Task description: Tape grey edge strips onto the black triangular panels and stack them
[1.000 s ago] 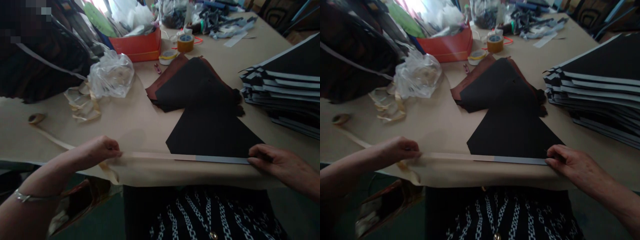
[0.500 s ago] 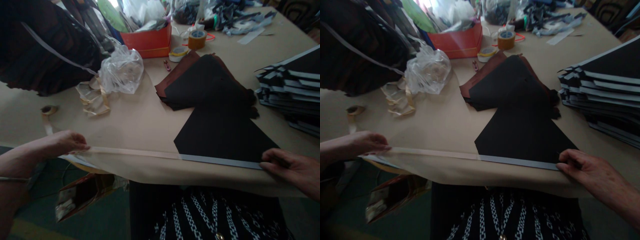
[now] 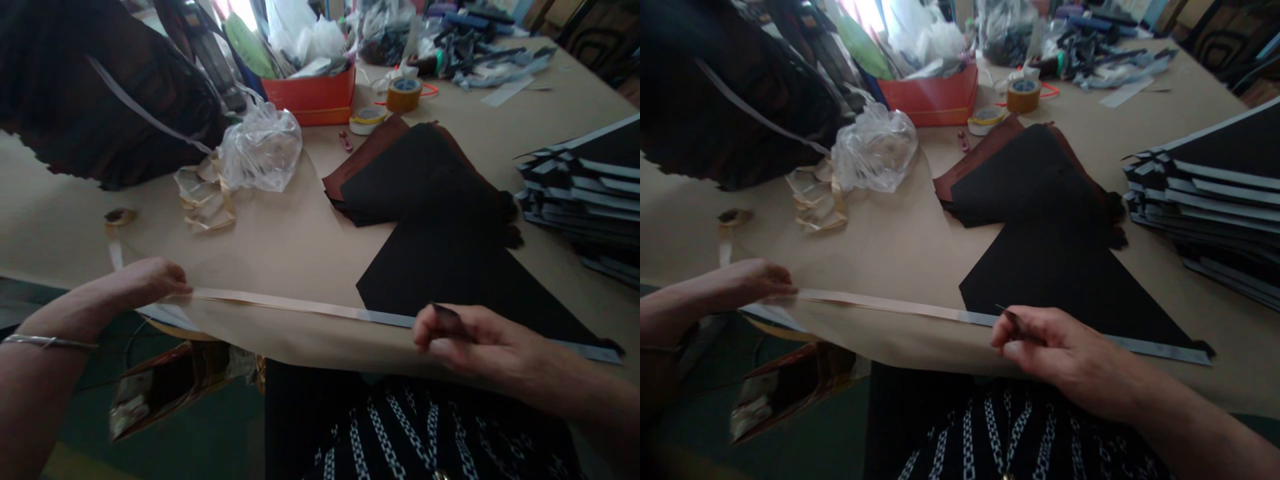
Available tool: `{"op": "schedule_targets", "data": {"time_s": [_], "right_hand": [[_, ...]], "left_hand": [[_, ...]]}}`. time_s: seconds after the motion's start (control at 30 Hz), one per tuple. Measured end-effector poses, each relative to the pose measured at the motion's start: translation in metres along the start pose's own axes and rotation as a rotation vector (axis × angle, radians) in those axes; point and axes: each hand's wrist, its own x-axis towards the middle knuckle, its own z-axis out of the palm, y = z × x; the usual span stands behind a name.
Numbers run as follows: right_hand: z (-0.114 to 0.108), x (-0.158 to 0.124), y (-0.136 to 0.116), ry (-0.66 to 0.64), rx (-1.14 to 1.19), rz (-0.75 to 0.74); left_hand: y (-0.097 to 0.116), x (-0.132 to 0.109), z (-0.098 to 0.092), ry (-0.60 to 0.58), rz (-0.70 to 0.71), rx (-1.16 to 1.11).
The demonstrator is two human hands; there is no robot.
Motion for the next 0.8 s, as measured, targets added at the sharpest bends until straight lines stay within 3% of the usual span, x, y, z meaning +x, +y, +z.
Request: {"op": "schedule_targets", "data": {"time_s": [0.1, 0.2, 0.27, 0.33, 0.43, 0.6, 0.7, 0.8], "right_hand": [[0.022, 0.046, -0.008, -0.08, 0.334, 0.008], [0.028, 0.076, -0.003, -0.083, 0.547, 0.099], [0.026, 0.08, 0.0, -0.065, 0.53, 0.133], [0.023, 0.073, 0.0, -0.025, 0.402, 0.092], [0.017, 0.057, -0.003, -0.013, 0.172, -0.006], [0.017, 0.037, -0.007, 0.094, -0.198, -0.071], [0.021, 0.033, -0.009, 0.235, -0.283, -0.201], [0.022, 0.034, -0.008, 0.275, -0.319, -0.247]], "left_hand": [[0.001, 0.0, 0.002, 0.035, 0.04, -0.021], [0.003, -0.006, 0.001, 0.125, 0.051, -0.037], [0.011, -0.015, -0.003, 0.226, 0.088, -0.022], [0.027, -0.026, -0.004, 0.372, 0.22, -0.011], [0.07, -0.046, 0.005, 0.537, 0.478, -0.065], [0.17, -0.077, 0.046, 0.404, 0.86, -0.219], [0.21, -0.089, 0.06, 0.423, 0.855, -0.135], [0.224, -0.093, 0.062, 0.441, 0.803, -0.069]]}}
